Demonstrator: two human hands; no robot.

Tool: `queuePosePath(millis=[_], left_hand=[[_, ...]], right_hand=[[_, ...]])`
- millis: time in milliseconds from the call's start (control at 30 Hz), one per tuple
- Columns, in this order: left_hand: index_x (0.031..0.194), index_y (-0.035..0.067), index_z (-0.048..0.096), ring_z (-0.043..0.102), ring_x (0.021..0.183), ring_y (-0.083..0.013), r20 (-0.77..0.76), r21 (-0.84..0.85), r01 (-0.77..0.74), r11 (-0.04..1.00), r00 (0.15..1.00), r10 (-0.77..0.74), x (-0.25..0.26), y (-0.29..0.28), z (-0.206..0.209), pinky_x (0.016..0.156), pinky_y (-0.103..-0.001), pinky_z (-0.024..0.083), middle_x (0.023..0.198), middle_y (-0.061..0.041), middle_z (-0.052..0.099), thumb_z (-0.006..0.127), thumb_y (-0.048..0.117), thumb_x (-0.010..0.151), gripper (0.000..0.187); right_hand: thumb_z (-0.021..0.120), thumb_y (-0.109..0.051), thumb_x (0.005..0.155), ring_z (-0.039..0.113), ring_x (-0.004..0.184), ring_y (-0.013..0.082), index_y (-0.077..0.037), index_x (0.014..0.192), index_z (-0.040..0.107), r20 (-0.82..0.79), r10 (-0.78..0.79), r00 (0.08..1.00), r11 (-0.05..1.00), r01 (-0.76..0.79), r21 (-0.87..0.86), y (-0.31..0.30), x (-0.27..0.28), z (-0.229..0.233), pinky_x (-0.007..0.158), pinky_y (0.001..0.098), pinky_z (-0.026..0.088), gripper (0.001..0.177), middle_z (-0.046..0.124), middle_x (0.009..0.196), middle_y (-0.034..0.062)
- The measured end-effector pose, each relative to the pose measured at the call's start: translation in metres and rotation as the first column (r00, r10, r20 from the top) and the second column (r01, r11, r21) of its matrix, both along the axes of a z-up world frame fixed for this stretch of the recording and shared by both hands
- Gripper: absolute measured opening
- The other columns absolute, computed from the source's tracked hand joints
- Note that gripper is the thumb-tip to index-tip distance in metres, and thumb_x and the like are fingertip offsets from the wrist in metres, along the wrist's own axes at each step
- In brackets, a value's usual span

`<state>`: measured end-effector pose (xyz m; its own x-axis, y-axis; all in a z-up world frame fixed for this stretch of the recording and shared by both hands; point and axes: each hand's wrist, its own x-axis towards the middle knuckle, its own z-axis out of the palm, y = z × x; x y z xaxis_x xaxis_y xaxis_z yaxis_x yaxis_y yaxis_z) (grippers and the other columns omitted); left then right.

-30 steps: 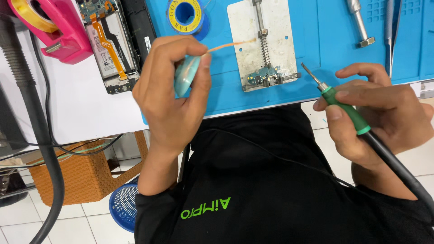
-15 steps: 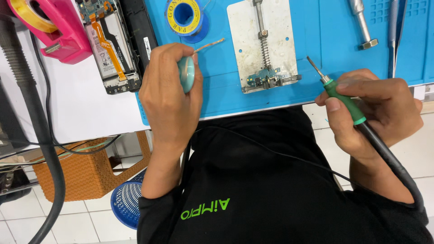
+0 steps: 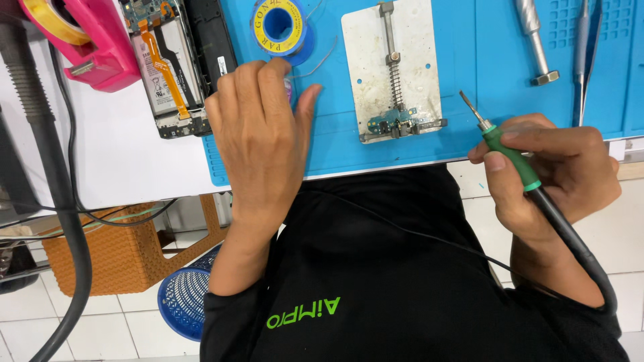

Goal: The person solders a small circuit board clamped in a vise using a soldering iron and solder wire. They then use a cotton swab to clean the soldered area and remove a small component from the board.

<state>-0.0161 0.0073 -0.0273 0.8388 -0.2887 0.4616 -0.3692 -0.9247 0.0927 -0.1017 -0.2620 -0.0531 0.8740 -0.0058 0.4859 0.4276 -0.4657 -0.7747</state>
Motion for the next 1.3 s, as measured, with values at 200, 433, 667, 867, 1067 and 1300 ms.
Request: queuePosePath(millis=[200, 433, 667, 867, 1067, 1300], left_hand=[[0.121, -0.001, 0.060, 0.060, 0.104, -0.0356, -0.016, -0.120, 0.027, 0.992, 0.999, -0.029, -0.016, 0.004, 0.016, 0.087, -0.045, 0.045, 0.119, -0.018, 0.060, 0.053, 0.037, 0.111, 0.040], [0.111, -0.003, 0.066, 0.069, 0.090, -0.0352, 0.116, -0.340, 0.322, 0.884, 0.947, -0.300, -0.047, 0.012, 0.024, 0.081, -0.044, 0.050, 0.101, -0.018, 0.071, 0.065, 0.006, 0.101, 0.014], [0.131, 0.005, 0.062, 0.067, 0.078, -0.0215, 0.251, -0.261, 0.756, 0.600, 0.653, -0.714, -0.059, -0.034, 0.014, 0.068, -0.034, 0.051, 0.090, -0.007, 0.066, 0.062, 0.002, 0.112, 0.019], [0.118, 0.006, 0.071, 0.060, 0.065, -0.0178, 0.380, -0.213, 0.737, 0.642, 0.668, -0.640, -0.050, -0.038, 0.025, 0.057, -0.032, 0.045, 0.080, -0.004, 0.060, 0.068, 0.004, 0.106, 0.012], [0.109, 0.000, 0.068, 0.066, 0.066, -0.0184, 0.556, -0.172, 0.695, 0.698, 0.653, -0.514, -0.050, -0.005, 0.038, 0.055, -0.032, 0.048, 0.082, -0.007, 0.065, 0.058, 0.009, 0.108, 0.014], [0.128, 0.004, 0.060, 0.069, 0.074, -0.0240, 0.518, -0.448, 0.557, 0.699, 0.799, -0.305, -0.042, 0.052, 0.037, 0.067, -0.039, 0.056, 0.089, -0.009, 0.069, 0.047, 0.027, 0.116, 0.029]], right_hand=[[0.061, 0.004, 0.102, 0.072, 0.072, 0.0437, 0.017, 0.104, 0.043, 0.023, 0.023, 0.999, 1.000, -0.024, 0.019, -0.004, -0.003, 0.000, 0.074, 0.0478, 0.058, 0.022, 0.054, 0.075, 0.0293], [0.072, 0.016, 0.095, 0.034, 0.047, 0.0254, 0.014, 0.096, 0.045, 0.221, 0.071, 0.973, 0.997, -0.064, -0.039, -0.011, 0.007, -0.009, 0.056, 0.0435, 0.030, 0.027, 0.040, 0.059, 0.0204], [0.079, 0.029, 0.097, 0.080, 0.087, 0.0469, 0.020, 0.110, 0.061, 0.259, 0.154, 0.953, 0.968, -0.093, -0.235, 0.029, 0.021, 0.034, 0.076, 0.0472, 0.064, 0.024, 0.070, 0.091, 0.0328], [0.061, 0.027, 0.102, 0.081, 0.103, 0.0456, 0.016, 0.124, 0.059, 0.315, 0.213, 0.925, 0.963, -0.145, -0.227, 0.052, 0.028, 0.046, 0.081, 0.0439, 0.067, 0.025, 0.074, 0.113, 0.0329], [0.060, 0.006, 0.107, 0.081, 0.097, 0.0402, 0.014, 0.130, 0.059, 0.361, 0.278, 0.890, 0.945, -0.185, -0.270, 0.073, 0.028, 0.052, 0.077, 0.0445, 0.064, 0.025, 0.075, 0.117, 0.0315], [0.070, 0.012, 0.102, 0.079, 0.098, 0.0453, 0.016, 0.138, 0.048, 0.359, 0.217, 0.908, 0.971, -0.163, -0.176, 0.071, 0.012, 0.047, 0.088, 0.0426, 0.064, 0.042, 0.071, 0.117, 0.0355]])
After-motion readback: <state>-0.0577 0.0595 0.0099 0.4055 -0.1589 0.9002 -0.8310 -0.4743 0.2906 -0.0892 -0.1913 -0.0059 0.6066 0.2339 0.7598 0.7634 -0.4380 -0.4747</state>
